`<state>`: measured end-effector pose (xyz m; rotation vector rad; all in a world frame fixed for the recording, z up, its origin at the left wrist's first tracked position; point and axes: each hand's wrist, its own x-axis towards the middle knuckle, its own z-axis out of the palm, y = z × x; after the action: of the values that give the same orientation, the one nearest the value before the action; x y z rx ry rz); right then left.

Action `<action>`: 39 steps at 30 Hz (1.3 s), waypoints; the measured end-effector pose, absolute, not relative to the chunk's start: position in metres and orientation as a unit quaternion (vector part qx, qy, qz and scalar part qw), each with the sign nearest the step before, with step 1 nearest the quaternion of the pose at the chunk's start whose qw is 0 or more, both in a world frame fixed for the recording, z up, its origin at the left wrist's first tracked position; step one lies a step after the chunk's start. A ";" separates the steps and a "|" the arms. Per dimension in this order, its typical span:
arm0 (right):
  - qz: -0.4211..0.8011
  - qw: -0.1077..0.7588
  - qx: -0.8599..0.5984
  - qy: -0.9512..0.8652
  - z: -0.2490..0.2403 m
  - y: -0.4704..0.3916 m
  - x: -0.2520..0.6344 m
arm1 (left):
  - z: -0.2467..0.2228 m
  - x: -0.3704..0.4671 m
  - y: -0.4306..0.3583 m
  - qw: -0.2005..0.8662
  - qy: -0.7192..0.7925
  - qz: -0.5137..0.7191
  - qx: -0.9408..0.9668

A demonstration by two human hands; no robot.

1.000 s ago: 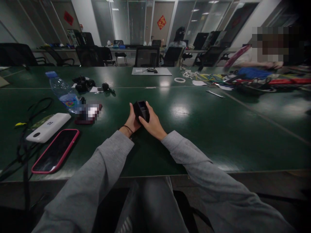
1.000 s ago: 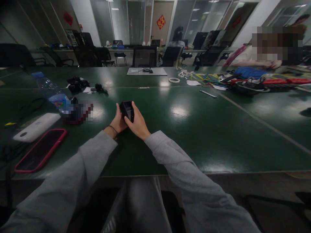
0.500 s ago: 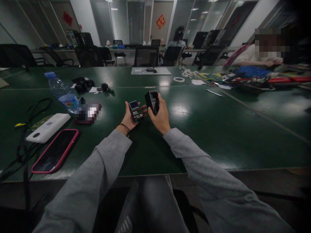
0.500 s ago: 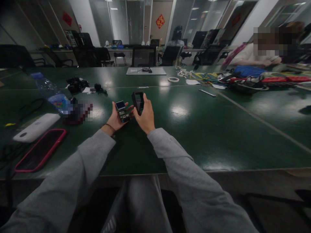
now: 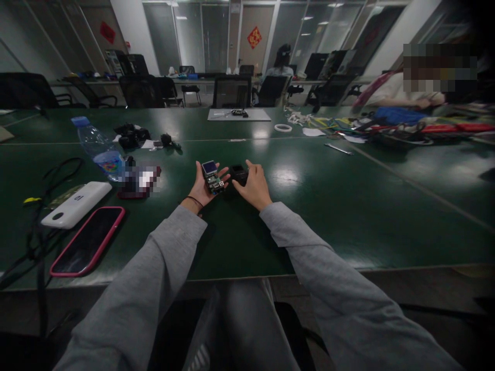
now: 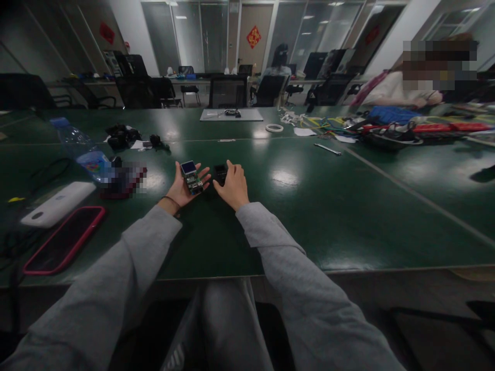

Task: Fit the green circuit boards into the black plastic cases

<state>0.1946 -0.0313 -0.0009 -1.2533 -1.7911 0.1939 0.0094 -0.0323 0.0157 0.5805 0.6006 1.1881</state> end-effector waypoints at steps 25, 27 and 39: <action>0.087 0.409 -0.590 -0.691 -0.012 -0.002 0.216 | 0.018 0.009 -0.033 0.756 0.269 0.543 0.248; 0.094 0.412 -0.608 -0.672 -0.014 0.003 0.220 | 0.017 0.009 -0.033 0.756 0.267 0.542 0.249; 0.104 0.438 -0.643 -0.620 -0.017 0.008 0.227 | 0.022 0.008 -0.034 0.754 0.279 0.543 0.241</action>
<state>0.2274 0.0079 -0.0170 -1.5975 -1.5407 0.2582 0.0081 -0.0339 0.0217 0.5269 0.6089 1.1844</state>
